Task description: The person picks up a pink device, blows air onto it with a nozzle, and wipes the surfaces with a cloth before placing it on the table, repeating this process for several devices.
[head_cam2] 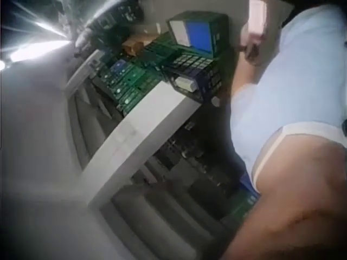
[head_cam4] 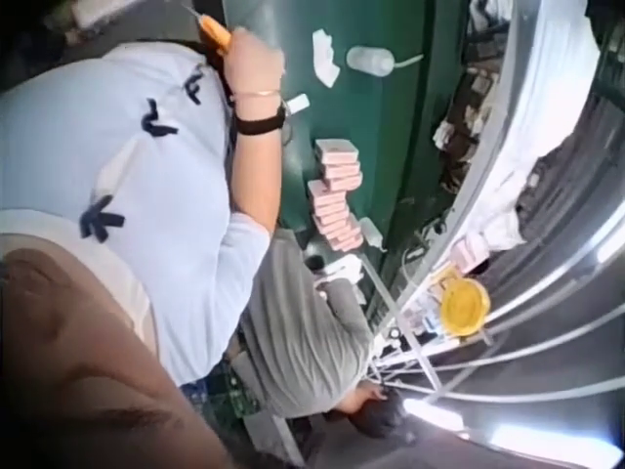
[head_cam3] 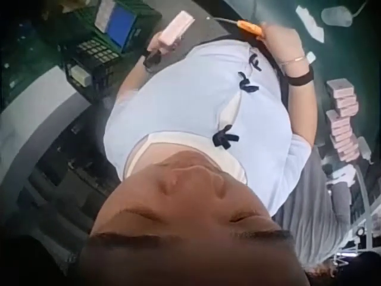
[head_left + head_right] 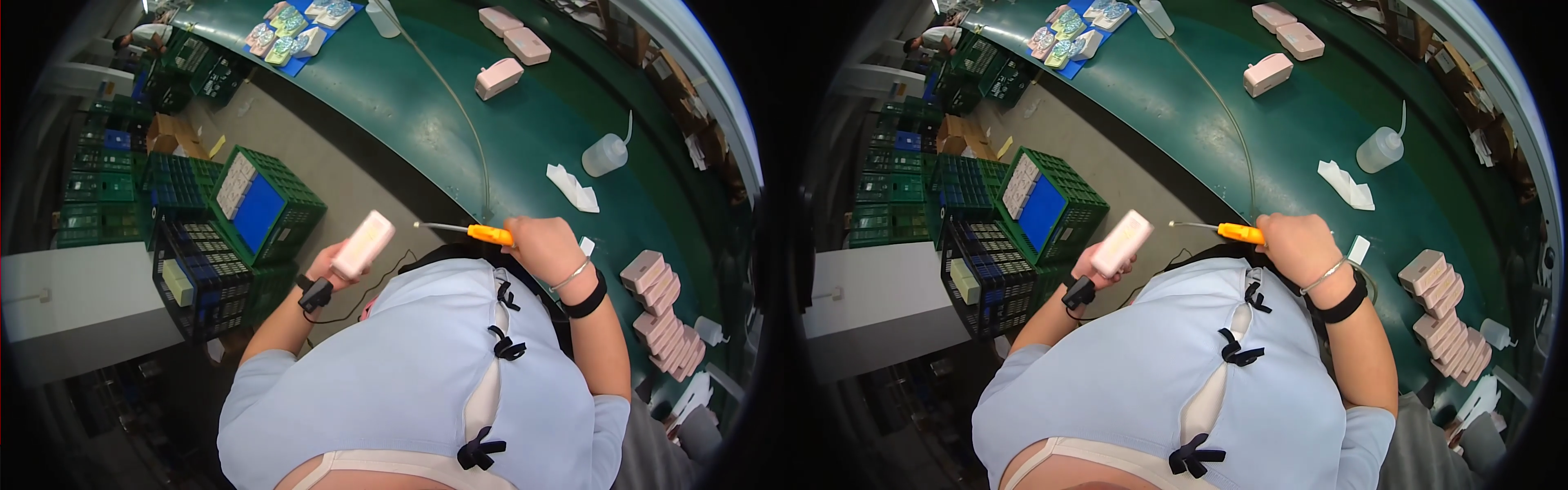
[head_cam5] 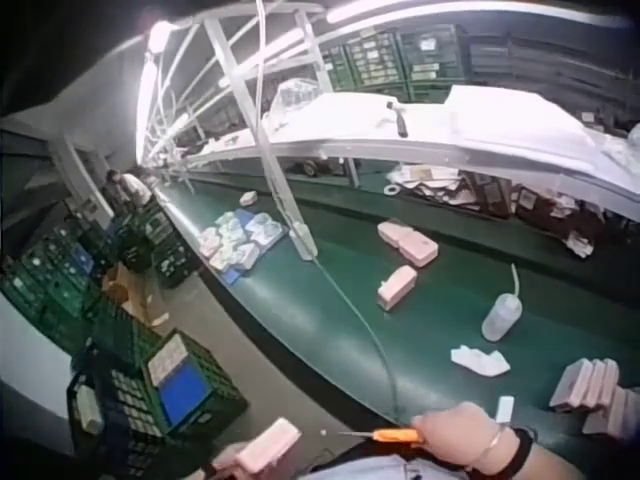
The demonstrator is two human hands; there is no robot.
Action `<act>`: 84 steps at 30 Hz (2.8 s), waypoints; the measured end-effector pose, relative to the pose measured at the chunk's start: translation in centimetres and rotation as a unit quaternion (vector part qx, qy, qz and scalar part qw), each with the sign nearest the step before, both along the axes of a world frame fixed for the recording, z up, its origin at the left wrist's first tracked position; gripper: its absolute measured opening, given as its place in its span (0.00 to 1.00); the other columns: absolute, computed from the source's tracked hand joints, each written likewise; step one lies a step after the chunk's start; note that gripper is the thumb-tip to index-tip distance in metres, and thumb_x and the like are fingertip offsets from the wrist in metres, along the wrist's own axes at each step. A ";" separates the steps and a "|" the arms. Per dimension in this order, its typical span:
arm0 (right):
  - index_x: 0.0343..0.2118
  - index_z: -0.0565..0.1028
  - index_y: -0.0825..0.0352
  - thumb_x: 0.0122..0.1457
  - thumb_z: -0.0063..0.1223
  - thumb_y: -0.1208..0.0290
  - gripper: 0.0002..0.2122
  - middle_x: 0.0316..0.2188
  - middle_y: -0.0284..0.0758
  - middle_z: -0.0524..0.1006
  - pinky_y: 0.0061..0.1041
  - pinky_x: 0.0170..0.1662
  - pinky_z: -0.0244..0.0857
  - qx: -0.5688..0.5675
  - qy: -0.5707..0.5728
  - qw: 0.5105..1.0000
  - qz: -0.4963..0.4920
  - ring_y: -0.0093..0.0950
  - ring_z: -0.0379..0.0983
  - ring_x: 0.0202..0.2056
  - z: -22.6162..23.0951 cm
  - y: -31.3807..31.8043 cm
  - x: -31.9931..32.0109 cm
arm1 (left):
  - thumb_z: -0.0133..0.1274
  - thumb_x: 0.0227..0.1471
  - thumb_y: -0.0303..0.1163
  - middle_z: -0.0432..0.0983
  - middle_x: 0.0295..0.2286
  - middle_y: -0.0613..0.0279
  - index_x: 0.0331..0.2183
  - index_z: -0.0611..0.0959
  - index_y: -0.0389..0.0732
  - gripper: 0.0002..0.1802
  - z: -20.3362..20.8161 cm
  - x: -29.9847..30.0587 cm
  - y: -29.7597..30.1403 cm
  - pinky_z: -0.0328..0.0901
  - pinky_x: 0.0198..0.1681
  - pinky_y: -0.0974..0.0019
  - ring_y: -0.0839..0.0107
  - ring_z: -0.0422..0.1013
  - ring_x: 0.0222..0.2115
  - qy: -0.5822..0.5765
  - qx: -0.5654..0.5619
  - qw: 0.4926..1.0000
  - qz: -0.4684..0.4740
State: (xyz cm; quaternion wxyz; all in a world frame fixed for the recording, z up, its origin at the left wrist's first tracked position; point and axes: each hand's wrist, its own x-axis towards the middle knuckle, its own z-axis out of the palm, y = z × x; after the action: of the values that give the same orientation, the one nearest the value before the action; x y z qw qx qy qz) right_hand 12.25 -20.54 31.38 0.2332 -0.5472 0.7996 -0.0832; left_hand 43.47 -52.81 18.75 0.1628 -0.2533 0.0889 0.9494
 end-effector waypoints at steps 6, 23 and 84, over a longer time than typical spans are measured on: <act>0.34 0.74 0.63 0.55 0.61 0.61 0.12 0.27 0.37 0.77 0.38 0.32 0.69 -0.017 -0.061 0.998 0.010 0.42 0.76 0.30 1.0 0.2 0.3 | 0.45 0.61 0.47 0.65 0.46 0.44 0.59 0.68 0.43 0.30 0.9 -0.3 2.1 0.69 0.52 0.44 0.53 0.66 0.47 -0.005 0.288 0.935 0.206; 0.32 0.75 0.63 0.55 0.59 0.63 0.09 0.27 0.37 0.78 0.38 0.31 0.71 -0.018 -0.008 0.999 0.033 0.41 0.77 0.29 -0.8 -0.2 0.6 | 0.47 0.61 0.34 0.68 0.48 0.46 0.56 0.70 0.40 0.22 3.5 -4.4 4.0 0.68 0.55 0.49 0.55 0.66 0.49 -0.184 0.045 0.897 0.399; 0.40 0.74 0.69 0.57 0.61 0.65 0.14 0.29 0.44 0.78 0.35 0.33 0.68 -0.188 -0.207 0.447 -0.850 0.41 0.76 0.30 -5.6 16.8 28.7 | 0.54 0.57 0.38 0.76 0.47 0.54 0.52 0.74 0.38 0.24 -15.0 -44.3 47.4 0.73 0.47 0.59 0.53 0.73 0.47 -0.071 0.115 0.972 -0.194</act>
State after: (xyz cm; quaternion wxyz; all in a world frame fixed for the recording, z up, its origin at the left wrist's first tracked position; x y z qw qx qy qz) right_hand 40.95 -3.73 25.80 0.0957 0.4083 0.7584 -0.4989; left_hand -0.81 -5.41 3.72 0.3777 -0.2775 0.0149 0.8832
